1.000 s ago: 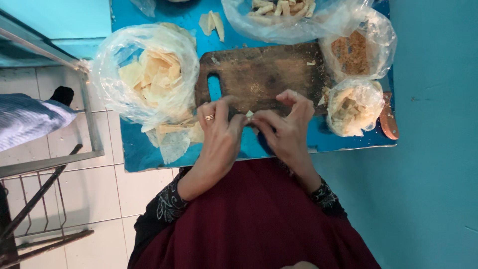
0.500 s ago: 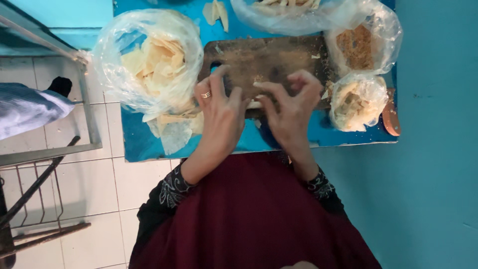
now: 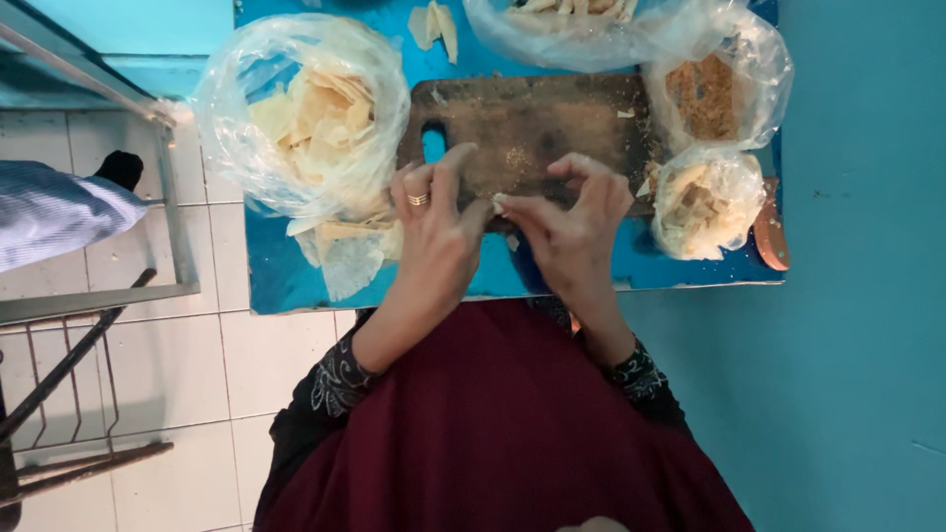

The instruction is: The person sits on the floor at a low blue table and shapes small pieces of dough by hand, pinching and folding each piece over a wooden board. They place finished dough pieces into plastic bags and take new pieces from bags of raw dough to continue shaping.

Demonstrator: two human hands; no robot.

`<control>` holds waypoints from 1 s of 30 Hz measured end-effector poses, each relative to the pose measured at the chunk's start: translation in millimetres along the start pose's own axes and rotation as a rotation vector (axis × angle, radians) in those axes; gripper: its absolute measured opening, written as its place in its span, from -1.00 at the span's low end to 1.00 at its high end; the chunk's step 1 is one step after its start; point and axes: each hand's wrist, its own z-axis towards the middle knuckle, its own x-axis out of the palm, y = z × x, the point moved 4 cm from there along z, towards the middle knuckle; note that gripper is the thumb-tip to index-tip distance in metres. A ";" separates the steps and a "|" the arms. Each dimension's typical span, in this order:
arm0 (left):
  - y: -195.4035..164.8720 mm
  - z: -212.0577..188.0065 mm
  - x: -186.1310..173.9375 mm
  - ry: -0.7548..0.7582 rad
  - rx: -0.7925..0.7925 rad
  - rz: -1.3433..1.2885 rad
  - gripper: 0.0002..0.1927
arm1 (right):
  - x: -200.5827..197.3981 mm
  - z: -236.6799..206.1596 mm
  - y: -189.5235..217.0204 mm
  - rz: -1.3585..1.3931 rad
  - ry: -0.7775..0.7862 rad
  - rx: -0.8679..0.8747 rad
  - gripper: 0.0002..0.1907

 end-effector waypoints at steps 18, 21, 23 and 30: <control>7.4 -3.3 -22.2 -0.007 -0.094 -0.119 -0.56 | 4.1 -0.6 5.5 0.024 0.032 -0.092 -0.54; 7.2 -10.4 -44.1 0.014 -0.089 -0.173 -0.42 | 5.5 8.1 11.1 0.046 0.073 -0.065 -0.54; 11.5 -21.3 -68.4 -0.046 -0.125 -0.219 -0.55 | -3.1 19.7 6.5 0.162 0.133 -0.004 -0.50; 59.8 -75.1 -138.9 -0.118 -0.472 0.026 -0.79 | -60.8 92.6 -35.1 0.040 -0.075 0.032 -0.59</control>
